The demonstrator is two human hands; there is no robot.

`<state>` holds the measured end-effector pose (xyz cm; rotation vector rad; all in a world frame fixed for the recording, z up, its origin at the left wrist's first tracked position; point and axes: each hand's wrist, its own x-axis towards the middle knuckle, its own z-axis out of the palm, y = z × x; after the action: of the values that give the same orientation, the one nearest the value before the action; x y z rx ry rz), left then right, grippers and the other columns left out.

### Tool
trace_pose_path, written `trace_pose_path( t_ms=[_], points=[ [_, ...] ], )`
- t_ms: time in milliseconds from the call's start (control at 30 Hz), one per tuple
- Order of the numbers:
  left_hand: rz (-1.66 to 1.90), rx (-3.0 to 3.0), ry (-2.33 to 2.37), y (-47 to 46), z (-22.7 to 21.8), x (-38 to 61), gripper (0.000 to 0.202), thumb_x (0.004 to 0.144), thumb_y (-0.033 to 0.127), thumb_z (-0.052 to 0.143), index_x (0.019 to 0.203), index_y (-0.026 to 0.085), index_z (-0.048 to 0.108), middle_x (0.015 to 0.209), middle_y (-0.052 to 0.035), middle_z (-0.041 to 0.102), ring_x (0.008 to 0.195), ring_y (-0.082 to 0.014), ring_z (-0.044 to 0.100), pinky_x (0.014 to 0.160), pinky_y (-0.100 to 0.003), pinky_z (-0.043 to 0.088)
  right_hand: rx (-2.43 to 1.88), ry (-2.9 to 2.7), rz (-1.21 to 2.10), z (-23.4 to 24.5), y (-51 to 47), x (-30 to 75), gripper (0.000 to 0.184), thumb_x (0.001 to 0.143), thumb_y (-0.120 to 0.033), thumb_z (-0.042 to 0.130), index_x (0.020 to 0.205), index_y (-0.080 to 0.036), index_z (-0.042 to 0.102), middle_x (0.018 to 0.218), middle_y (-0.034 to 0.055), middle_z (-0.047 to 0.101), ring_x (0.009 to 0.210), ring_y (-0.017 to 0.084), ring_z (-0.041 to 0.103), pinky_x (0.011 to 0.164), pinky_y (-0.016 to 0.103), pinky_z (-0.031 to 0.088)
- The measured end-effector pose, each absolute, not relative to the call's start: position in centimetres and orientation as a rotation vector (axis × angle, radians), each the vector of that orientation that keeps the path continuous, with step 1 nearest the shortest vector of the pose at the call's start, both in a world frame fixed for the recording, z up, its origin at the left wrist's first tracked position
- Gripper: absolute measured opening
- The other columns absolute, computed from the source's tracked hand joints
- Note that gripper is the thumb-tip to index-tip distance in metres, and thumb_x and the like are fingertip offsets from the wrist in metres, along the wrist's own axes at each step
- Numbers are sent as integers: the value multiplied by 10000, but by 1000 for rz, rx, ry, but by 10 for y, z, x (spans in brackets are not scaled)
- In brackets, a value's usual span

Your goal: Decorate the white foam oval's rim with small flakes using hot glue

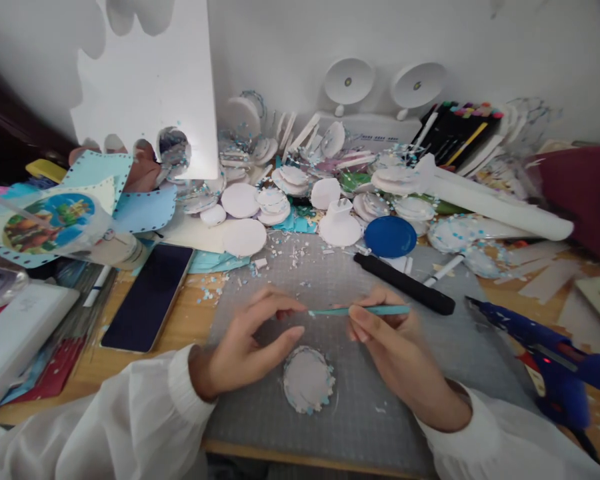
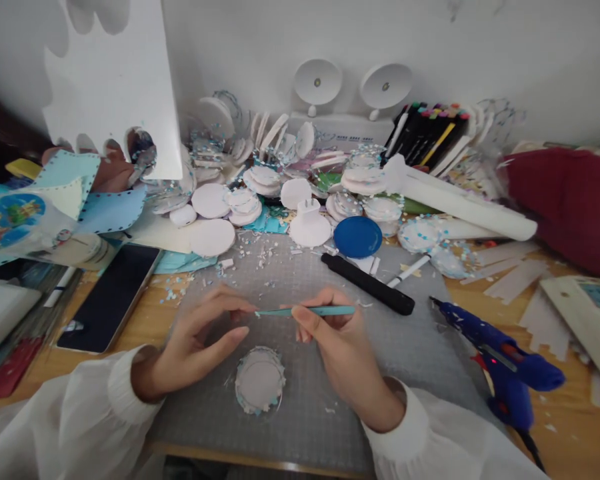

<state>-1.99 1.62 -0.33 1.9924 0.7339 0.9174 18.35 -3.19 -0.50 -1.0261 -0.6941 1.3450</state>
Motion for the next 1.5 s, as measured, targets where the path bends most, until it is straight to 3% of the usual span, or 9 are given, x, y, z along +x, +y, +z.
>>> trace_pose_path(
  t_ms=[133, 367, 700, 800, 933, 1067, 1300, 1500],
  points=[
    [915, 1980, 677, 16, -5, -19, 218, 836, 172, 660, 1050, 137, 641, 906, -67, 633, 800, -137, 577, 722, -243, 490, -1008, -729, 1381, -6, -35, 180, 154, 747, -250, 759, 711, -213, 615, 501, -64, 548, 465, 76, 488, 495, 214, 423],
    [1010, 1996, 650, 17, -7, -18, 45, 846, 111, 633, 865, 143, 659, 726, -41, 643, 704, -132, 595, 645, -243, 497, -993, -802, 1420, -11, -39, 178, 113, 797, -245, 723, 761, -242, 616, 512, -80, 545, 506, 78, 512, 590, 252, 467],
    [937, 1944, 682, 17, -4, -16, 63, 838, 86, 624, 860, 138, 652, 758, -41, 645, 705, -116, 588, 643, -229, 491, -975, -646, 1312, 5, -32, 195, 141, 738, -246, 767, 713, -243, 628, 499, -76, 484, 448, 57, 402, 474, 201, 403],
    [917, 1937, 678, 18, -5, -15, 57, 846, 97, 618, 861, 140, 653, 762, -44, 646, 710, -122, 592, 649, -234, 495, -992, -787, 1273, 2, -36, 195, 114, 767, -247, 747, 751, -250, 634, 523, -65, 514, 488, 78, 477, 511, 227, 441],
    [896, 1936, 675, 18, -5, -15, 43, 860, 134, 620, 843, 147, 658, 743, -46, 654, 699, -130, 598, 643, -242, 500, -1070, -929, 1215, -2, -44, 193, 117, 764, -205, 748, 767, -260, 644, 718, -30, 636, 558, 96, 591, 637, 292, 536],
    [879, 1953, 662, 18, -5, -16, 44, 866, 154, 619, 847, 151, 659, 731, -48, 659, 689, -135, 595, 627, -243, 495, -1106, -986, 1174, 1, -45, 192, 120, 745, -181, 757, 754, -259, 667, 739, -10, 651, 709, 158, 698, 626, 258, 557],
    [826, 2058, 651, 18, -6, -17, 46, 858, 157, 628, 830, 132, 656, 720, -58, 659, 685, -144, 587, 649, -266, 476, -1106, -1113, 1165, 7, -45, 187, 135, 762, -139, 727, 772, -262, 672, 755, -2, 682, 758, 163, 703, 636, 239, 548],
    [827, 2094, 610, 17, -5, -17, 34, 860, 142, 621, 849, 147, 653, 727, -47, 662, 694, -143, 589, 666, -272, 480, -1145, -1057, 1213, -1, -46, 188, 120, 767, -176, 734, 734, -247, 642, 634, -30, 603, 611, 127, 610, 601, 271, 517]
  ],
)
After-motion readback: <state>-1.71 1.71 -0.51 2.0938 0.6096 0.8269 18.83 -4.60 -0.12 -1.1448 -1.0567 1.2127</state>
